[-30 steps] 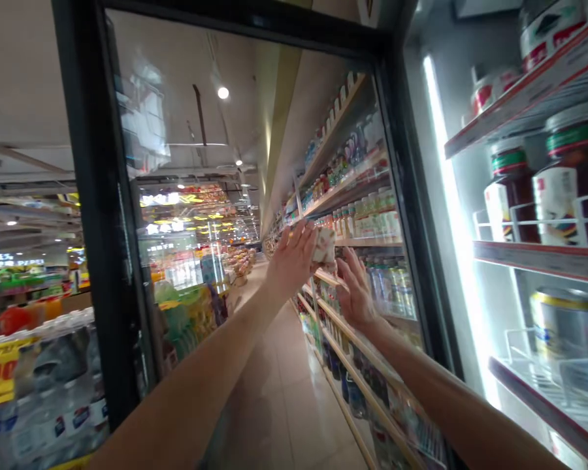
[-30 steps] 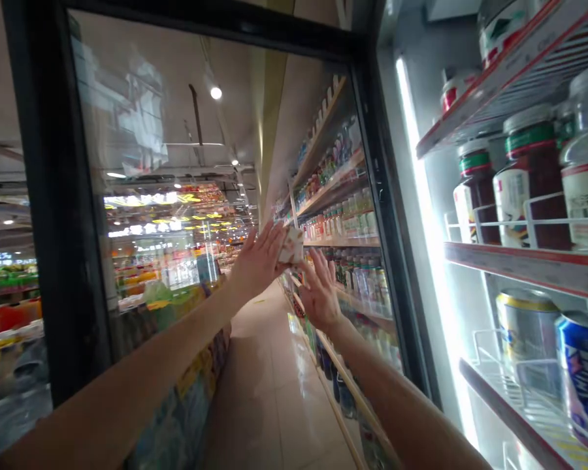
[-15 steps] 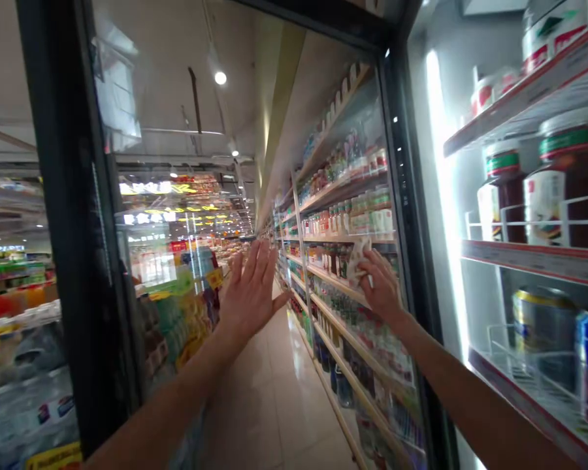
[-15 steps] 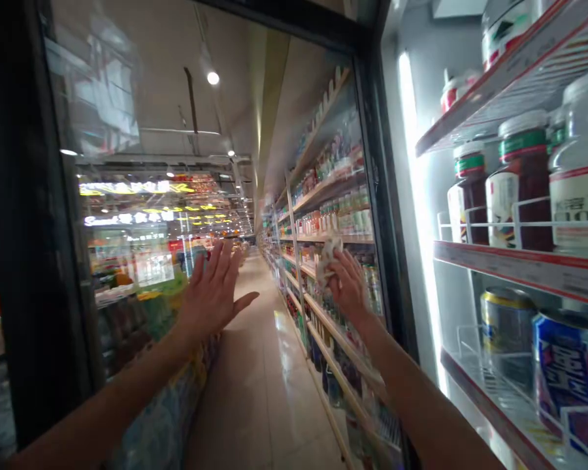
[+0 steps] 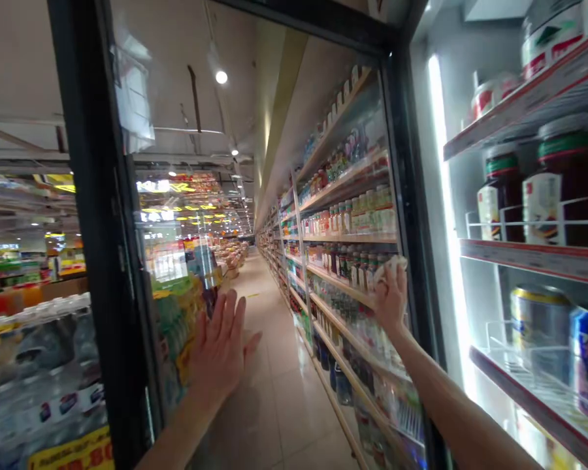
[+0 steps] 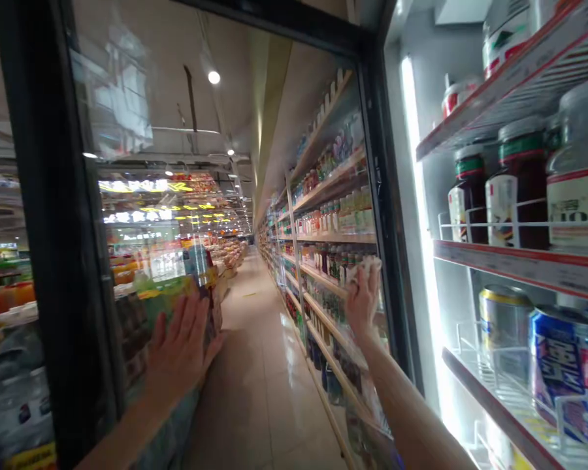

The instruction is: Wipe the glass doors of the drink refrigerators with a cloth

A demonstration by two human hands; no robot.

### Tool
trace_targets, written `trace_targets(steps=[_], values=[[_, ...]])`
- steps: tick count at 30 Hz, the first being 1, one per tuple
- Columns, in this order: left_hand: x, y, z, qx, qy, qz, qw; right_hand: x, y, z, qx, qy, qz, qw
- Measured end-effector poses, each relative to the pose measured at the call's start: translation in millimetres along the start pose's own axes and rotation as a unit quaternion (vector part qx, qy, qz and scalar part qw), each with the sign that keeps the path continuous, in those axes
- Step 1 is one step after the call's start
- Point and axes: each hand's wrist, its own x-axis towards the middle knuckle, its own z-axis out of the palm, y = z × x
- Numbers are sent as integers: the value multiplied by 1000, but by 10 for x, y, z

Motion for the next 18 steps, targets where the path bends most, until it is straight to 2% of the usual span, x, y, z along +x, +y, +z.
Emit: trace_targets(steps=[1,2,4,5,6,7,8,9,11,13,14,15,17,18], values=[[-8,-1,7,2,-1,1,1000,-33,-130,32,8,1,-4,1000],[0,0,13,3,-1,1,1000,-89,-323,70,26,-29,-36,999],[33,2,21,4,-1,1,1000,-238,-734,126,76,-114,-138,981],[46,2,21,4,-2,0,1000,-306,-870,131,93,-163,-195,963],[54,3,20,3,-4,0,1000,-353,-925,117,100,-191,-244,945],[56,4,18,3,-6,-1,1000,-375,-895,90,97,-200,-265,938],[55,7,15,2,-10,-1,1000,-371,-795,57,87,-190,-263,942],[52,11,12,3,-12,-1,1000,-346,-658,27,71,-159,-227,958],[46,23,9,7,-15,0,1000,-287,-423,1,35,-67,-98,992],[46,32,8,13,-16,0,1000,-301,-418,18,24,-15,-13,1000],[49,33,8,16,-15,1,1000,-351,-509,31,35,-22,-15,999],[51,33,8,18,-13,2,1000,-424,-632,40,54,-53,-48,996],[55,26,7,18,-11,4,1000,-582,-841,31,99,-150,-167,969],[56,22,7,16,-10,4,1000,-638,-869,10,112,-191,-220,950]])
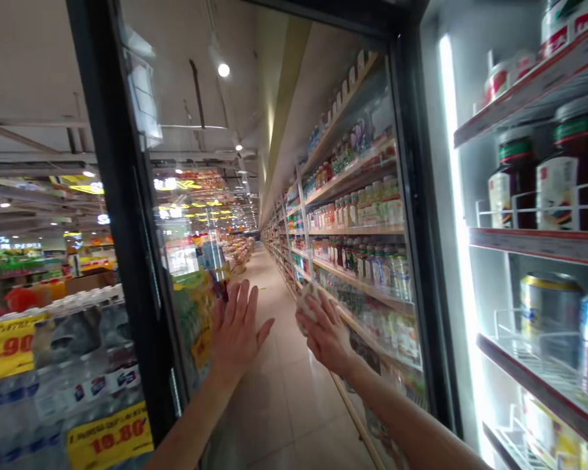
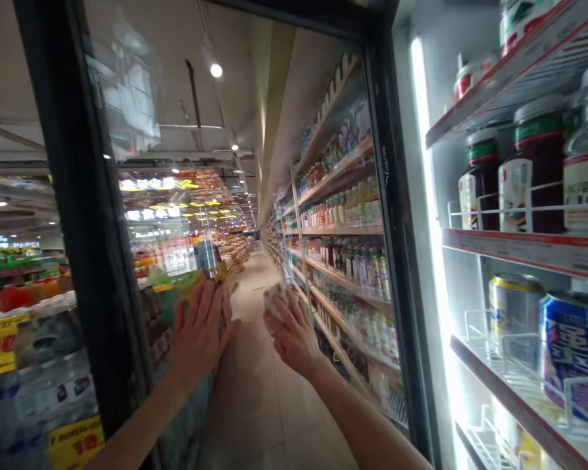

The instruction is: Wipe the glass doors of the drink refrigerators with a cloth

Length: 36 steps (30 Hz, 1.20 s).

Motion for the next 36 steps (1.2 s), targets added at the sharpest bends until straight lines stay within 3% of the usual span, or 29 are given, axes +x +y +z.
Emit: trace_targets(steps=[1,3,6,8,10,12,14,15,17,19,21,22,24,26,28,29,31,33,35,36], values=[[-1,-3,1,-2,-1,-1,1000,-50,18,-20,2,-27,-31,999],[-7,-6,3,-8,-8,-5,1000,-147,235,-127,-26,-13,-10,1000],[-17,-5,13,-22,-14,-12,1000,-172,603,-271,-85,118,160,976],[-21,-8,21,-31,-10,-15,999,-123,576,-255,-89,148,208,963],[-19,-16,28,-33,-6,-17,999,-105,349,-173,-60,92,139,984],[-13,-27,34,-33,-2,-15,999,-167,151,-113,-29,-15,-10,999],[-7,-36,39,-35,1,-13,999,-287,197,-155,-33,-73,-93,992],[-6,-38,40,-38,2,-13,999,-340,330,-219,-49,-70,-84,993],[-6,-37,40,-44,0,-14,999,-360,736,-383,-93,-2,23,995],[-8,-32,40,-44,-4,-17,999,-220,1114,-495,-126,106,160,973],[-10,-30,40,-38,-1,-16,999,26,1231,-474,-136,182,230,946],[-11,-31,41,-36,2,-14,999,148,1165,-414,-134,188,228,946],[-10,-38,43,-34,14,-11,999,314,859,-247,-104,134,164,972],[-8,-48,43,-35,20,-8,999,337,541,-117,-51,32,29,998],[-6,-55,43,-35,21,-5,999,274,461,-116,-24,-55,-110,992],[-7,-57,43,-34,19,-5,999,250,543,-165,-30,-63,-130,989],[-9,-56,47,-32,14,-6,999,291,871,-310,-70,1,-56,996],[-12,-53,55,-27,9,-9,1000,465,1196,-420,-110,106,109,982],[-17,-52,66,-26,11,-8,1000,690,1278,-418,-118,182,197,956],[-19,-54,71,-27,13,-8,1000,784,1205,-376,-113,190,198,955]])
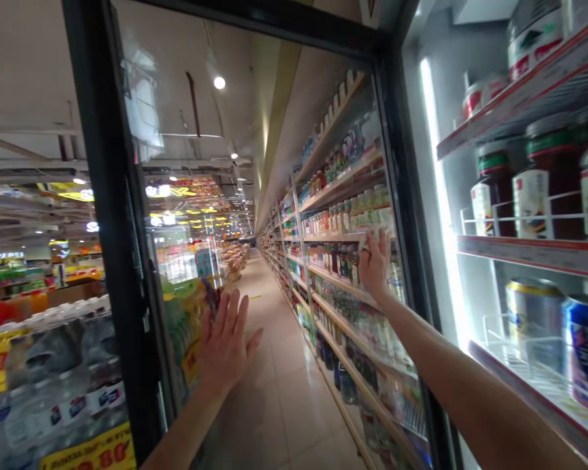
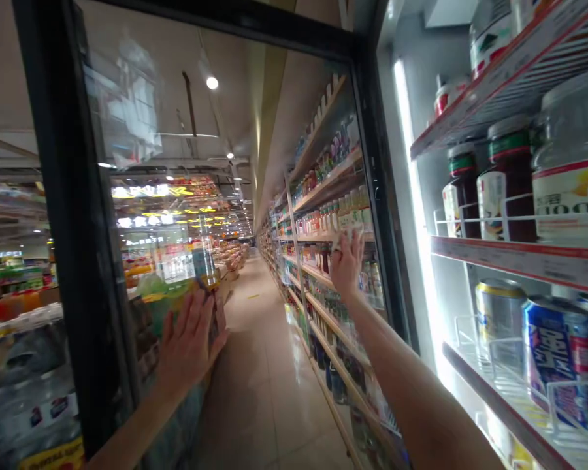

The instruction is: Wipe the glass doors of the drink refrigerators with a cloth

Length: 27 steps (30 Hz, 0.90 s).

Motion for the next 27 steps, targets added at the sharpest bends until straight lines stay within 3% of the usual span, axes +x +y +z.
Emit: trace_targets(steps=[2,4,6,8,10,12,13,15,17,19,20,21,23,25,27], values=[[-4,-6,7,-4,3,1,1000,-54,-321,57,33,-63,-96,993],[-6,-12,9,-3,1,0,1000,-171,-580,56,74,-140,-233,959],[-8,-15,7,0,-2,1,1000,-191,-619,29,90,-183,-322,925],[-9,-12,3,5,-5,-1,1000,-50,-474,32,76,-146,-281,945],[-8,-5,-1,5,-9,-3,1000,160,-339,92,50,-52,-139,988],[-5,-1,-4,5,-11,-3,1000,268,-383,177,45,-7,-48,998],[-4,-1,-3,6,-9,-2,1000,248,-480,209,53,-17,-51,997],[-3,-5,0,10,-4,0,1000,79,-742,221,86,-86,-144,982],[-5,-10,6,15,2,0,1000,-130,-936,178,114,-159,-280,940],[-9,-11,13,15,3,-1,1000,-209,-943,132,122,-186,-369,903],[-10,-7,17,14,0,-1,1000,-174,-886,128,114,-175,-366,907],[-11,-2,21,12,-3,-2,1000,-97,-814,141,100,-146,-325,929],[-12,10,29,7,-8,-5,1000,103,-721,211,67,-61,-173,981],[-12,11,30,1,-11,-9,1000,211,-790,291,54,-15,-73,996],[-19,-15,15,-13,-14,-8,1000,141,-996,322,76,-51,-119,989]])
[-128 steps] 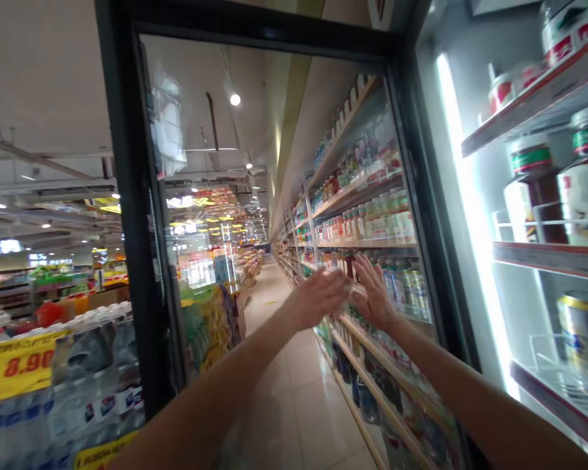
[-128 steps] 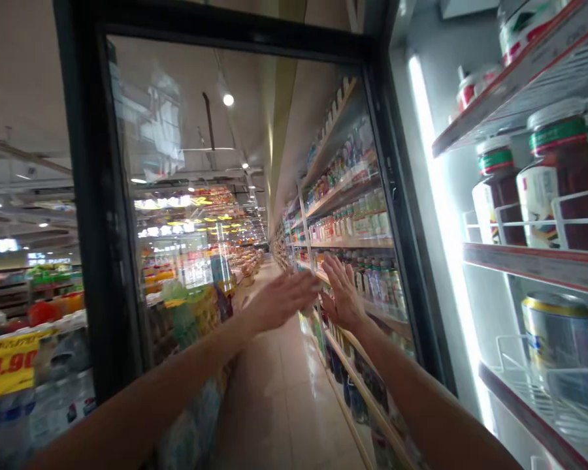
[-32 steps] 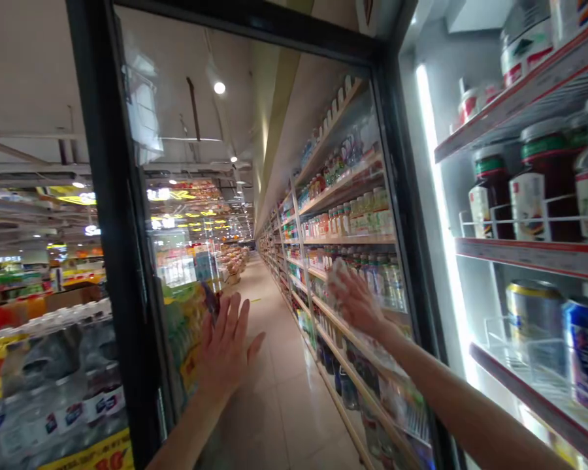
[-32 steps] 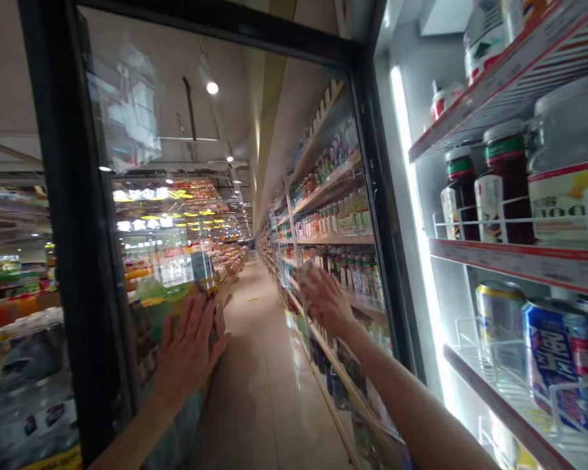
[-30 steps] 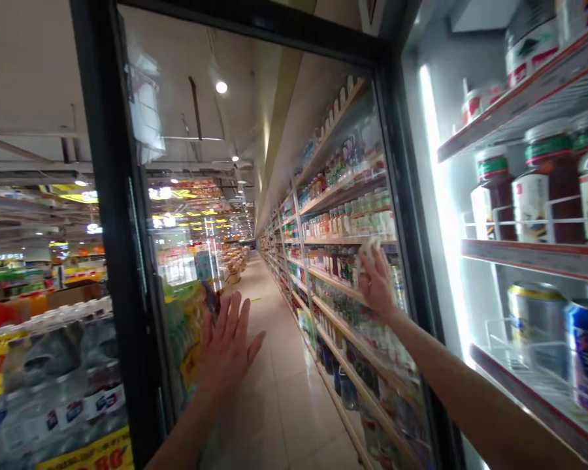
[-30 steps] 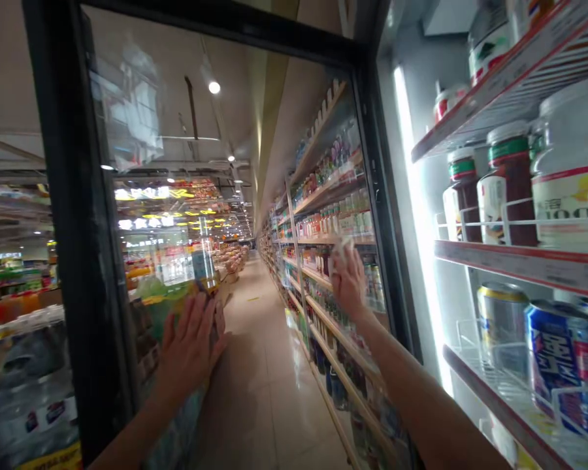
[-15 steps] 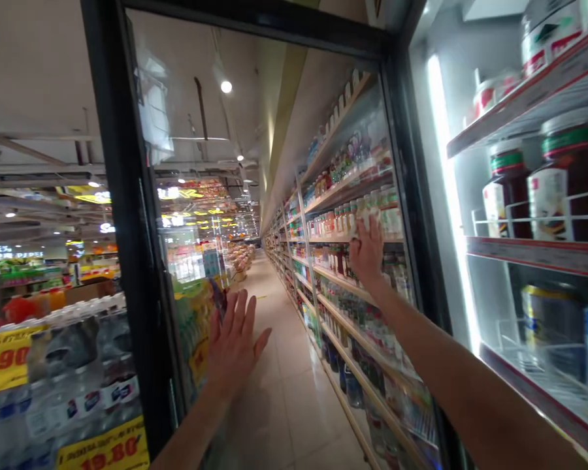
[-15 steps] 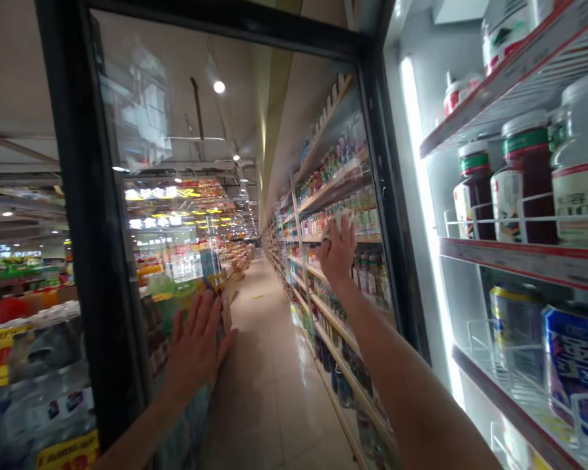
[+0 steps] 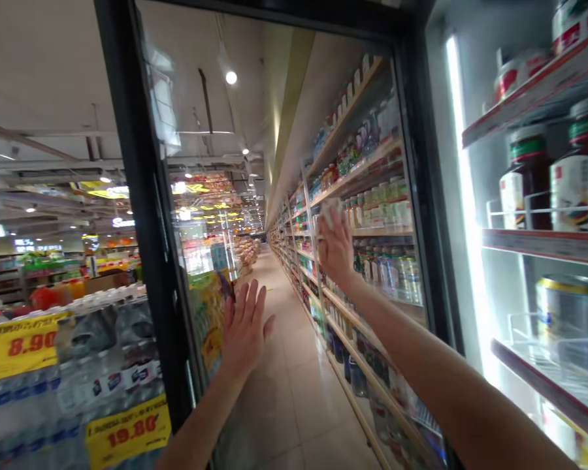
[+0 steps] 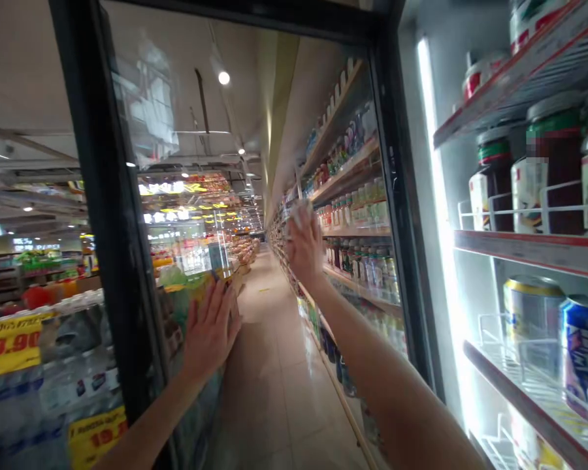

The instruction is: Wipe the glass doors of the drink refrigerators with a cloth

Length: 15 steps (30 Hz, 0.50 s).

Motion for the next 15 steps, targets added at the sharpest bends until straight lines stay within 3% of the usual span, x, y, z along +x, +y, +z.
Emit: trace_targets(steps=[4,6,9,11,13,15], values=[[-34,-131,-95,-17,4,-28,999,-183,-334,7,53,-142,-247,957],[-49,-198,-152,-17,6,-61,998,-108,-269,-9,42,-126,-236,963],[-50,-258,-220,-30,-5,-73,997,162,-155,46,13,-29,-53,998],[-41,-291,-267,-49,-18,-67,996,205,-261,118,15,-18,2,1000],[-39,-336,-337,-80,-27,-57,995,29,-510,150,41,-77,-55,995],[-58,-393,-432,-111,-17,-62,992,-259,-779,128,80,-160,-174,968]])
